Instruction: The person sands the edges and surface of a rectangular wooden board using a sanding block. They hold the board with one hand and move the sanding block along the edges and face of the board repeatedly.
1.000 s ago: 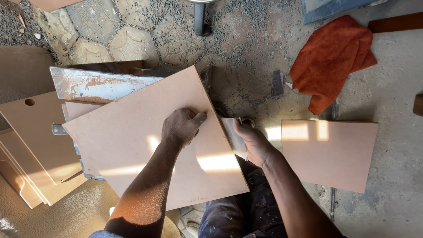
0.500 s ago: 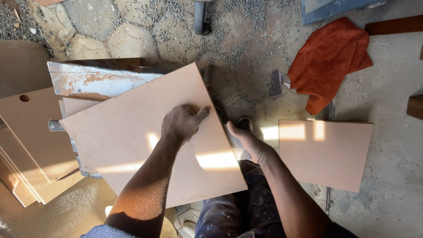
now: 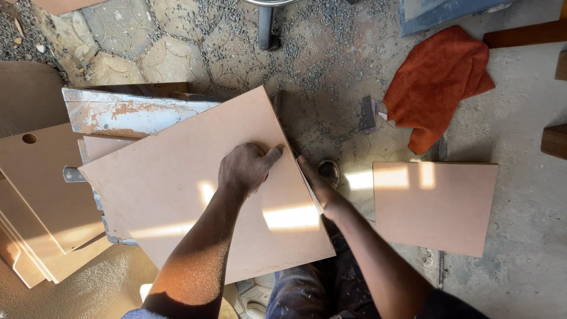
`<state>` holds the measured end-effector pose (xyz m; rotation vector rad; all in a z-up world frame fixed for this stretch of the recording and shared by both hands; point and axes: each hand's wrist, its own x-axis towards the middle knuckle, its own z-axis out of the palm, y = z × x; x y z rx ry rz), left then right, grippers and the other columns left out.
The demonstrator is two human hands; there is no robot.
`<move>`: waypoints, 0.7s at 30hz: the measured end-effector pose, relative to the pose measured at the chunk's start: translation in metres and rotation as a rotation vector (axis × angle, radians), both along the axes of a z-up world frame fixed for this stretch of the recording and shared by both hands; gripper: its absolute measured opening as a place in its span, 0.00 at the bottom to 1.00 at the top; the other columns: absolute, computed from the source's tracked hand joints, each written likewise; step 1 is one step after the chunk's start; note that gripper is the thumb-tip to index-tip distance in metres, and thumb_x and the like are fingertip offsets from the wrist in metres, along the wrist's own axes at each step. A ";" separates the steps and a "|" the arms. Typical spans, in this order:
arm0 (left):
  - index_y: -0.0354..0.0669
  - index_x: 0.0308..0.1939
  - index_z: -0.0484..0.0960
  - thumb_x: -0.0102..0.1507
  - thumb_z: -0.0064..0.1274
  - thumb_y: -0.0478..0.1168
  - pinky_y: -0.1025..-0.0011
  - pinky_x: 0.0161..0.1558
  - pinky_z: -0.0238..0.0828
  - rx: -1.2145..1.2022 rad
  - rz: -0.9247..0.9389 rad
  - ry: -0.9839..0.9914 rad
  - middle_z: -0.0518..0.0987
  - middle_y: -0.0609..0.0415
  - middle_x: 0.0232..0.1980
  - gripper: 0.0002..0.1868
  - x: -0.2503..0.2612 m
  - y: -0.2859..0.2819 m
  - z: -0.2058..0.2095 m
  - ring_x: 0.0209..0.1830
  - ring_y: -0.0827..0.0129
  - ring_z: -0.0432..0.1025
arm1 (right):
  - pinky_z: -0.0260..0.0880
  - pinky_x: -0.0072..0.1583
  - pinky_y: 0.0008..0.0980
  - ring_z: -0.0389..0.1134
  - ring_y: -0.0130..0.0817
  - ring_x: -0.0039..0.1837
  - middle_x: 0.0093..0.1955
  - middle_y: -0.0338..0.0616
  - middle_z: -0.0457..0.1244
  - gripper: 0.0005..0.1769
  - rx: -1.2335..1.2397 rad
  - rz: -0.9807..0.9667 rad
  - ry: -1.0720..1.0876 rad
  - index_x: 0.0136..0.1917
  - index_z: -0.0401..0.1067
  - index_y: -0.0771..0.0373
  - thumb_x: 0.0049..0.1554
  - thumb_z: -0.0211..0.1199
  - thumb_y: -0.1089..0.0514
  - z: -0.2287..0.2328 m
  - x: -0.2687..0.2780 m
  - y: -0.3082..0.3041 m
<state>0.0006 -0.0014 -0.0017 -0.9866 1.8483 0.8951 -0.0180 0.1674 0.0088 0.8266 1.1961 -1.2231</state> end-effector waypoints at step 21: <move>0.51 0.08 0.72 0.65 0.30 0.78 0.57 0.36 0.73 -0.044 0.018 0.036 0.67 0.50 0.07 0.45 0.003 0.004 0.005 0.13 0.49 0.72 | 0.61 0.66 0.56 0.60 0.67 0.66 0.61 0.62 0.53 0.33 0.345 0.376 0.906 0.69 0.59 0.60 0.63 0.55 0.34 -0.082 -0.029 -0.028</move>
